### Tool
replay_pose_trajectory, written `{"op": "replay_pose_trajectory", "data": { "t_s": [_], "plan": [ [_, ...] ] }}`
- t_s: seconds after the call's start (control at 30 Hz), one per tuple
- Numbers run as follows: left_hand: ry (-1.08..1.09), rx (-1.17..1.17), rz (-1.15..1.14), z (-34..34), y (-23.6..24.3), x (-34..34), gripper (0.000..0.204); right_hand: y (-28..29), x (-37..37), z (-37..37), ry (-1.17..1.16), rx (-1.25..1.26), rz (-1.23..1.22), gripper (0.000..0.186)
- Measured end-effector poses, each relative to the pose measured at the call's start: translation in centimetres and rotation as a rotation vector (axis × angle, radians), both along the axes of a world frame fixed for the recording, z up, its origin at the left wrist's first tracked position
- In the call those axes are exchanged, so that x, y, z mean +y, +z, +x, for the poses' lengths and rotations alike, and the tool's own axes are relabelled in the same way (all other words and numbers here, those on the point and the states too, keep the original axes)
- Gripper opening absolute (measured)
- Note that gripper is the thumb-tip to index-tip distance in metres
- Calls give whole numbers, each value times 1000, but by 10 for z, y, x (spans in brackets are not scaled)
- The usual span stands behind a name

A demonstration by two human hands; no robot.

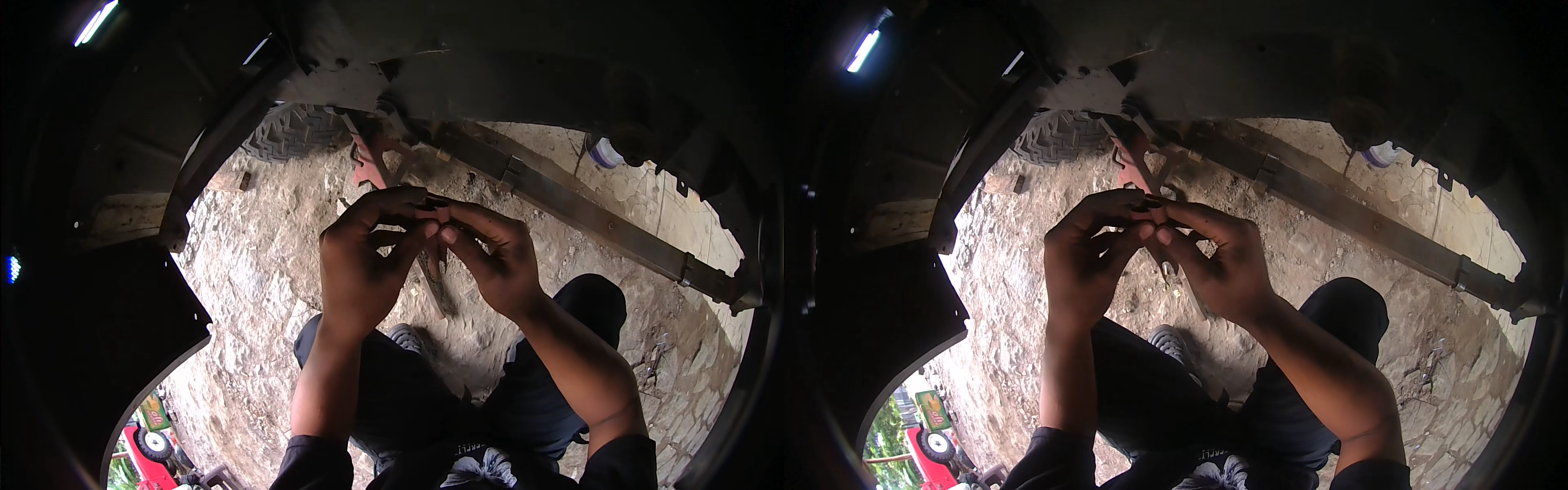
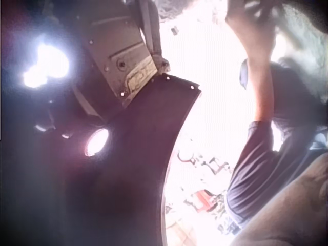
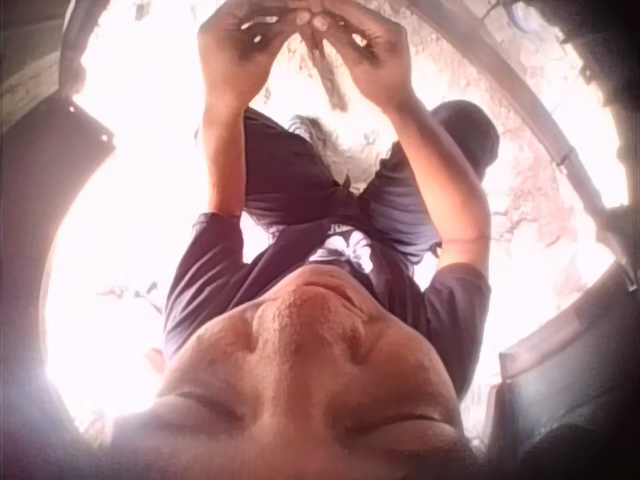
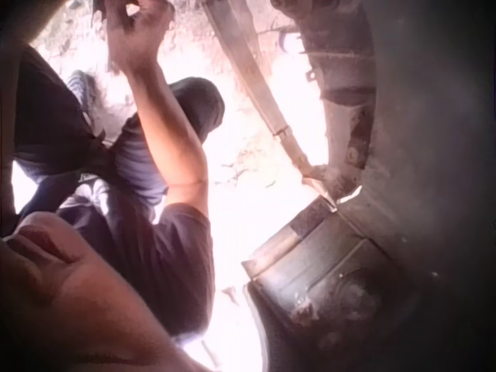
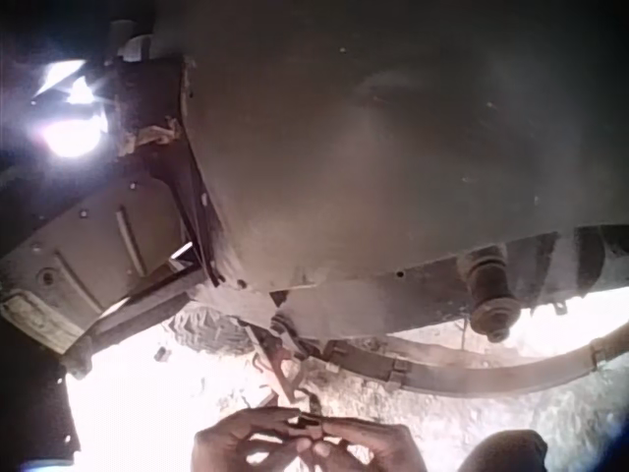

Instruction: The person crouches under a vehicle and uses a small metal tool to scrape and pry at a component on the undercarriage. They repeatedly scrape the same area and occasionally pause to inspect the spot.

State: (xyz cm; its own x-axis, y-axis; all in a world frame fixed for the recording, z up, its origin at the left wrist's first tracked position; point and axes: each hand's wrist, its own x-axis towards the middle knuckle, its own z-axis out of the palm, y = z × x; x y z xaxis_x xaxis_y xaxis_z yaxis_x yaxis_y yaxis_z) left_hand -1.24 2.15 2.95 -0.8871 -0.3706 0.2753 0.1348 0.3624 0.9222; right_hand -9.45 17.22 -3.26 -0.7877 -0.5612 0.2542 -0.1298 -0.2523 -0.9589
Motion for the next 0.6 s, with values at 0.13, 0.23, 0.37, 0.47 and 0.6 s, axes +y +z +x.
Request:
{"op": "replay_pose_trajectory", "data": {
  "t_s": [0.13, 0.23, 0.37, 0.47, 0.6],
  "plan": [
    [16, -21, -36, 2, -2, -3, 29, 0, -1, -3, -59, 141, -13, 27],
    [34, -39, -51, 4, -4, -5, 28, -3, -4, -2, -78, 176, -37, 26],
    [26, -13, -45, 4, -10, -7, 27, -7, -4, 0, -45, 49, -26, 22],
    [4, -3, -93, 3, -12, -7, 27, -7, -5, 1, -51, -36, -71, 20],
    [4, -43, -37, 4, -11, -5, 26, -6, -2, -2, -20, -65, -40, 18]
  ]
}}
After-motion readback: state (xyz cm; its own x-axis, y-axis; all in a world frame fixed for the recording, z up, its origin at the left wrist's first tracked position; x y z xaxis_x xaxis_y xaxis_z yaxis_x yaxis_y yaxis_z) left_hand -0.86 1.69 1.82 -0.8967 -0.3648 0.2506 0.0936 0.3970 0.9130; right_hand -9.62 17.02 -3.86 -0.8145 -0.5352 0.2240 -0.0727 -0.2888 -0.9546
